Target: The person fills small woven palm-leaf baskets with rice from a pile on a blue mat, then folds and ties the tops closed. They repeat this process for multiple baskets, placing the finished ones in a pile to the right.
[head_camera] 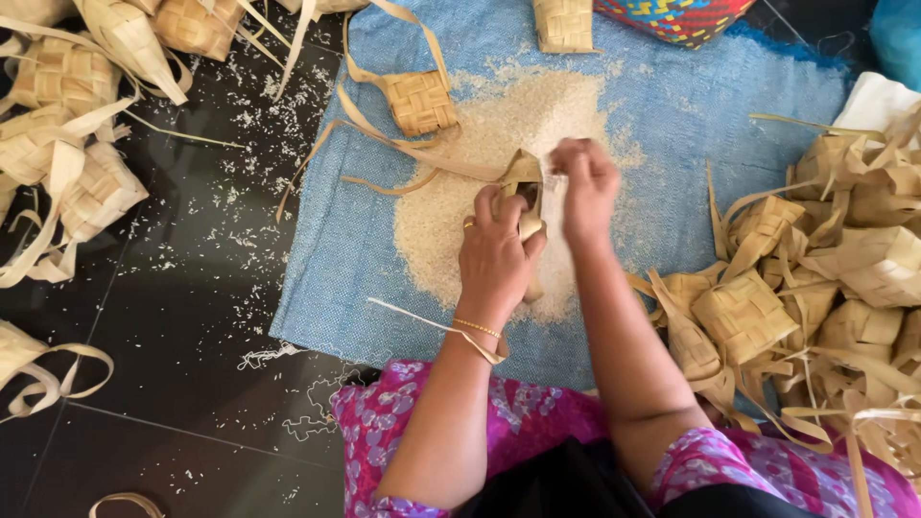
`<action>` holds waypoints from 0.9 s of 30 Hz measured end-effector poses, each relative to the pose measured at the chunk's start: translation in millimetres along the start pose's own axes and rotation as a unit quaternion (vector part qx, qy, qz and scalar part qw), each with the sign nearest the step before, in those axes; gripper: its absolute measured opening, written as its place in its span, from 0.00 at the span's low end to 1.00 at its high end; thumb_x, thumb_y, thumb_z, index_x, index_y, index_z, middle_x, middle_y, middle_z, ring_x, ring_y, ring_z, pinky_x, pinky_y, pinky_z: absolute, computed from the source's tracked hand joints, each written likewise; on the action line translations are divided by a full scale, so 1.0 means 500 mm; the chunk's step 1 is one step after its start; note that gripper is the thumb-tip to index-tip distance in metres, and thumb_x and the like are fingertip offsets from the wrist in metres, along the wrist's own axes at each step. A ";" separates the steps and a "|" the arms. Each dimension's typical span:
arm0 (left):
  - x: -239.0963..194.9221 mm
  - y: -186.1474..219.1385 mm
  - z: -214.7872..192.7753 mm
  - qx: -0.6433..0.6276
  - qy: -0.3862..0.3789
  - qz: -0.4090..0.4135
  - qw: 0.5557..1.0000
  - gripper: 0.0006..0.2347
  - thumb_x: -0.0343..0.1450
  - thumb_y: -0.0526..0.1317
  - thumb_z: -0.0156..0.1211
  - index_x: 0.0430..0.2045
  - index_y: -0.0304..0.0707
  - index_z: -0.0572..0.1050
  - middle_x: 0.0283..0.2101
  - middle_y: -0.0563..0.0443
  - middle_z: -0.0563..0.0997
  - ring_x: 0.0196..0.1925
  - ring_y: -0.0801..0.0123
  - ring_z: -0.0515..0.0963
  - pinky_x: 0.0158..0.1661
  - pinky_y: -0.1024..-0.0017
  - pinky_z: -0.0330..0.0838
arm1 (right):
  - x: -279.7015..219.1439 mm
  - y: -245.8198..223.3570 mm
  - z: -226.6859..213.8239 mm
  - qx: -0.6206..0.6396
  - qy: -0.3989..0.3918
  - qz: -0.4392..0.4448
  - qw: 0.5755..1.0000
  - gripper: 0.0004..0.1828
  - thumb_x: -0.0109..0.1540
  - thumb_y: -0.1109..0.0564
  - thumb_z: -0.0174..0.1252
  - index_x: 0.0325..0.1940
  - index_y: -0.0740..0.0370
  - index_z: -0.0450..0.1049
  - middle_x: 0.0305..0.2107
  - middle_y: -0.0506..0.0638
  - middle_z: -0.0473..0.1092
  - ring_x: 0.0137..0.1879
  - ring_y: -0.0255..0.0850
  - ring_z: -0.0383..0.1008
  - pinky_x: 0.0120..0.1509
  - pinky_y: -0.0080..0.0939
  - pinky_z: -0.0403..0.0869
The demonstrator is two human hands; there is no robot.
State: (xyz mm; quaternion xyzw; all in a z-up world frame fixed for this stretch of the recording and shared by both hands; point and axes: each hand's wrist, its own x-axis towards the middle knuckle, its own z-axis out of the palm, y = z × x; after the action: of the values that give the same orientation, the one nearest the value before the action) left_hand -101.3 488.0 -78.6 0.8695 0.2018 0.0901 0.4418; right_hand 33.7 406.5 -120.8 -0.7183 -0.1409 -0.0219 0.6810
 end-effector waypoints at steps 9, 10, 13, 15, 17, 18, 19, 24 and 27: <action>0.001 -0.043 0.051 0.046 0.155 0.051 0.986 0.09 0.65 0.43 0.66 0.36 0.49 0.78 0.49 0.52 0.75 0.34 0.44 0.85 0.32 0.56 0.82 | 0.019 0.239 -0.120 -0.421 -0.003 0.029 0.907 0.15 0.67 0.51 0.55 0.49 0.62 0.79 0.34 0.68 0.74 0.45 0.68 0.75 0.50 0.65 0.73; 0.001 -0.043 0.053 0.044 0.156 0.056 0.985 0.09 0.65 0.44 0.67 0.36 0.49 0.79 0.48 0.52 0.76 0.34 0.45 0.85 0.32 0.56 0.83 | 0.005 0.226 -0.103 -0.408 -0.007 0.042 0.912 0.15 0.67 0.49 0.57 0.48 0.62 0.79 0.34 0.65 0.74 0.45 0.65 0.76 0.49 0.61 0.75; 0.005 -0.053 0.063 0.051 0.166 0.073 0.982 0.10 0.63 0.45 0.68 0.35 0.51 0.81 0.46 0.53 0.78 0.35 0.47 0.86 0.33 0.57 0.83 | -0.010 0.249 -0.073 -0.334 0.002 0.103 0.937 0.14 0.65 0.45 0.60 0.44 0.57 0.80 0.31 0.58 0.75 0.41 0.55 0.77 0.44 0.53 0.74; 0.008 -0.058 0.070 0.056 0.176 0.084 0.979 0.10 0.62 0.45 0.68 0.35 0.52 0.81 0.45 0.54 0.78 0.36 0.49 0.86 0.32 0.57 0.83 | -0.015 0.236 -0.052 -0.272 0.014 0.148 0.951 0.13 0.64 0.43 0.60 0.41 0.52 0.81 0.27 0.53 0.75 0.37 0.48 0.77 0.41 0.48 0.73; 0.009 -0.061 0.077 0.057 0.198 0.093 0.974 0.09 0.61 0.44 0.68 0.33 0.54 0.81 0.43 0.56 0.78 0.35 0.52 0.86 0.32 0.60 0.83 | -0.027 0.176 -0.022 -0.091 0.048 0.261 0.960 0.15 0.63 0.43 0.61 0.34 0.56 0.80 0.18 0.48 0.69 0.26 0.40 0.71 0.27 0.36 0.69; 0.011 -0.065 0.080 0.056 0.200 0.094 0.974 0.09 0.61 0.44 0.68 0.33 0.54 0.81 0.43 0.56 0.78 0.35 0.52 0.86 0.32 0.60 0.83 | -0.021 0.131 -0.013 -0.091 0.048 0.259 0.960 0.15 0.63 0.43 0.61 0.34 0.56 0.80 0.18 0.48 0.69 0.26 0.40 0.71 0.27 0.36 0.69; 0.012 -0.070 0.084 0.059 0.205 0.095 0.972 0.09 0.60 0.45 0.69 0.33 0.55 0.81 0.43 0.57 0.78 0.35 0.53 0.86 0.32 0.60 0.83 | -0.016 0.086 -0.005 0.010 0.084 0.286 0.955 0.15 0.62 0.46 0.64 0.32 0.60 0.78 0.19 0.50 0.70 0.26 0.41 0.72 0.29 0.39 0.71; 0.010 -0.069 0.089 0.051 0.204 0.096 0.973 0.10 0.59 0.44 0.69 0.32 0.55 0.81 0.43 0.57 0.78 0.34 0.53 0.86 0.33 0.59 0.82 | -0.003 -0.081 0.005 0.121 0.128 0.291 0.940 0.23 0.65 0.42 0.61 0.24 0.59 0.68 0.15 0.47 0.66 0.17 0.38 0.69 0.19 0.34 0.68; 0.010 -0.059 0.087 0.040 0.194 0.100 0.975 0.10 0.59 0.44 0.70 0.31 0.56 0.81 0.42 0.58 0.78 0.34 0.53 0.86 0.33 0.59 0.82 | 0.017 -0.056 0.018 0.255 0.105 0.196 0.941 0.25 0.65 0.43 0.59 0.20 0.61 0.67 0.11 0.51 0.64 0.12 0.36 0.62 0.13 0.32 0.57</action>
State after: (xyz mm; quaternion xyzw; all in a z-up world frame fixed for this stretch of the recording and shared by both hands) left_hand -90.4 473.7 -128.0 0.8680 0.1989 0.2930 0.3481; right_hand 34.0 417.6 -92.4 -0.5280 0.0741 0.0731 0.8428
